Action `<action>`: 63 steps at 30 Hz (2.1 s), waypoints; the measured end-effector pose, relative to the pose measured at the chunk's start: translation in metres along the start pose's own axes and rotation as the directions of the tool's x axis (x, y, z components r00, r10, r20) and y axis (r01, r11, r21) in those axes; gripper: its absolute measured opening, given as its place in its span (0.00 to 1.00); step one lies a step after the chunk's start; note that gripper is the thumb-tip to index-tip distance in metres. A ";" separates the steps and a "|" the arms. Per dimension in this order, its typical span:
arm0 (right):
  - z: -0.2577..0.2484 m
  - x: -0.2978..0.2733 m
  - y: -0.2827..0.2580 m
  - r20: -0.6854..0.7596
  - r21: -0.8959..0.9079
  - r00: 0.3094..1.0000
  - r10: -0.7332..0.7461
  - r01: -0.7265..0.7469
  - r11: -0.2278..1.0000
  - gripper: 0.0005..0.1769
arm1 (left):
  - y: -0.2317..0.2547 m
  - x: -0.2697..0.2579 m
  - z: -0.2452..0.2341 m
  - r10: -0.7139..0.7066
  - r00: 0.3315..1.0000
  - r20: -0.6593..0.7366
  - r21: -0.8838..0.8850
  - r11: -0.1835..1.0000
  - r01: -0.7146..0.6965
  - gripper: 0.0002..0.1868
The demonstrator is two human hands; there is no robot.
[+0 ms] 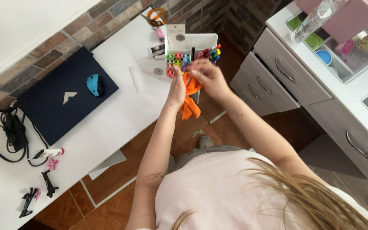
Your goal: The person wipes a white desk surface with an orange cloth, moving a pen holder and other items to reach different areas. They also wipe a dark laptop and a blue mouse, then return the items to the desk.
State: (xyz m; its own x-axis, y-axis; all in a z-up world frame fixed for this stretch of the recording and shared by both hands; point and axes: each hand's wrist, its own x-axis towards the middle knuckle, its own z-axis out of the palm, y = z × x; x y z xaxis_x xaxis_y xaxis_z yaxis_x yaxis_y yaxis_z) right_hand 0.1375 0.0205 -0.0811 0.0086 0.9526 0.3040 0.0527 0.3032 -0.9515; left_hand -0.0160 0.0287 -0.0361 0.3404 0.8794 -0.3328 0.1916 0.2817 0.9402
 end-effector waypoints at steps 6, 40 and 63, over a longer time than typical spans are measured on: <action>0.003 -0.009 0.029 0.001 -0.002 0.998 0.068 -0.068 0.998 0.12 | 0.001 -0.001 0.004 -0.036 0.999 0.014 -0.014 0.999 0.036 0.58; -0.088 -0.002 0.034 -0.337 -0.174 0.940 0.053 -0.118 0.978 0.07 | -0.084 0.009 -0.028 -0.169 0.980 -0.109 -0.102 0.982 0.158 0.48; -0.073 -0.004 0.124 0.113 -0.874 0.906 -0.407 0.285 0.393 0.10 | -0.035 -0.032 -0.022 -0.265 0.950 -0.166 -0.191 0.954 0.232 0.44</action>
State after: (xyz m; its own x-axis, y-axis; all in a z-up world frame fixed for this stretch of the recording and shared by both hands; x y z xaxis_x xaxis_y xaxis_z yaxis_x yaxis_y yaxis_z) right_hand 0.2172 0.0525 -0.1973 -0.1268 0.7430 0.6572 0.8961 0.3699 -0.2452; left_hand -0.0541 -0.0003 -0.0569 0.1196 0.8247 -0.5528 0.0858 0.5462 0.8333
